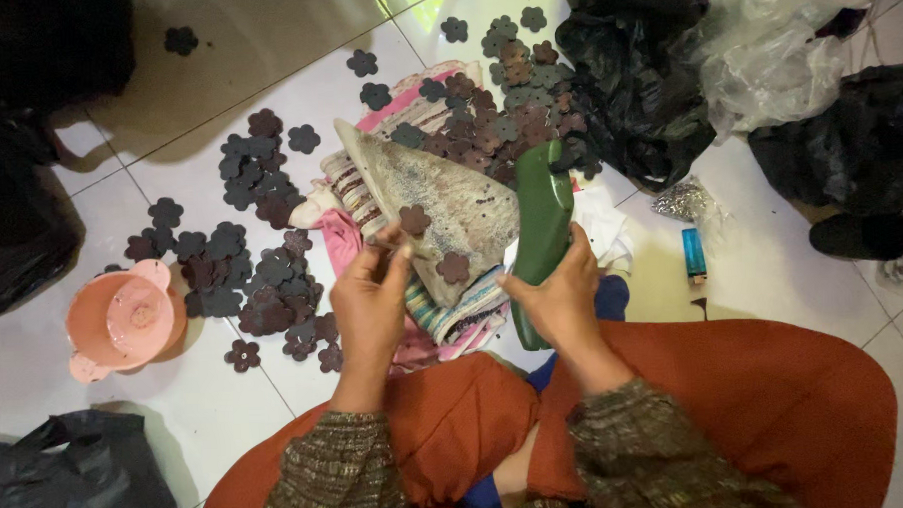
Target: The person sits on the floor and repeatedly picks up small dark flower-shaped pieces, places them on a cloth-covered board, and presses them with a green handheld tool. The person also uses a metal rod to adjust the pieces and occasionally dips the rod into a pink bowl.
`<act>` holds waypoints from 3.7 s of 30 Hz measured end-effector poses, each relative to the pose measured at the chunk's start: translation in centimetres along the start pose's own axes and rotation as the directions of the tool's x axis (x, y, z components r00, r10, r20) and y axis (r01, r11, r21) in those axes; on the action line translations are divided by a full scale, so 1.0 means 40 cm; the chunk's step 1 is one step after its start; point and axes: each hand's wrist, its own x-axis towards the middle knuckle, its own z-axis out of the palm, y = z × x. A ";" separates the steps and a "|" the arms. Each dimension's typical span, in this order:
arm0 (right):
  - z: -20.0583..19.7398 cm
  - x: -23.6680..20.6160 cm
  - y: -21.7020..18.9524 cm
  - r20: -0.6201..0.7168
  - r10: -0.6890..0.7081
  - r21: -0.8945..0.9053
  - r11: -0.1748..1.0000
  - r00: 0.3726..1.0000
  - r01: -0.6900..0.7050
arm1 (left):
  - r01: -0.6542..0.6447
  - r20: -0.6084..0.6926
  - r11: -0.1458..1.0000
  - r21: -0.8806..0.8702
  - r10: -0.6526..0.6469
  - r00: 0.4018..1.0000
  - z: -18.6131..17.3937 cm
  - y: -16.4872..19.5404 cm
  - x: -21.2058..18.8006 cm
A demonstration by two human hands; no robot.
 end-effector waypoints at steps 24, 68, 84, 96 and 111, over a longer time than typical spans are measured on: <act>0.017 -0.012 -0.029 0.077 0.220 -0.045 0.975 0.972 -0.217 | -0.173 0.122 0.977 0.124 0.158 0.980 0.060 0.001 -0.036; -0.290 -0.164 -0.052 0.045 -0.492 0.228 0.853 0.870 0.470 | -0.569 0.220 0.719 0.399 0.528 0.821 0.088 -0.010 -0.030; -0.342 -0.128 -0.162 0.057 -0.532 0.315 0.813 0.845 0.490 | -0.515 0.244 0.713 0.475 0.456 0.856 0.100 -0.016 -0.022; -0.203 -0.087 -0.074 0.285 -0.392 0.200 0.917 0.875 0.346 | -0.474 0.274 0.722 0.503 0.387 0.880 0.099 -0.020 -0.018; -0.159 -0.082 -0.021 -0.019 -0.330 0.598 0.753 0.944 0.275 | -0.526 0.243 0.745 0.410 0.467 0.850 0.099 -0.023 -0.016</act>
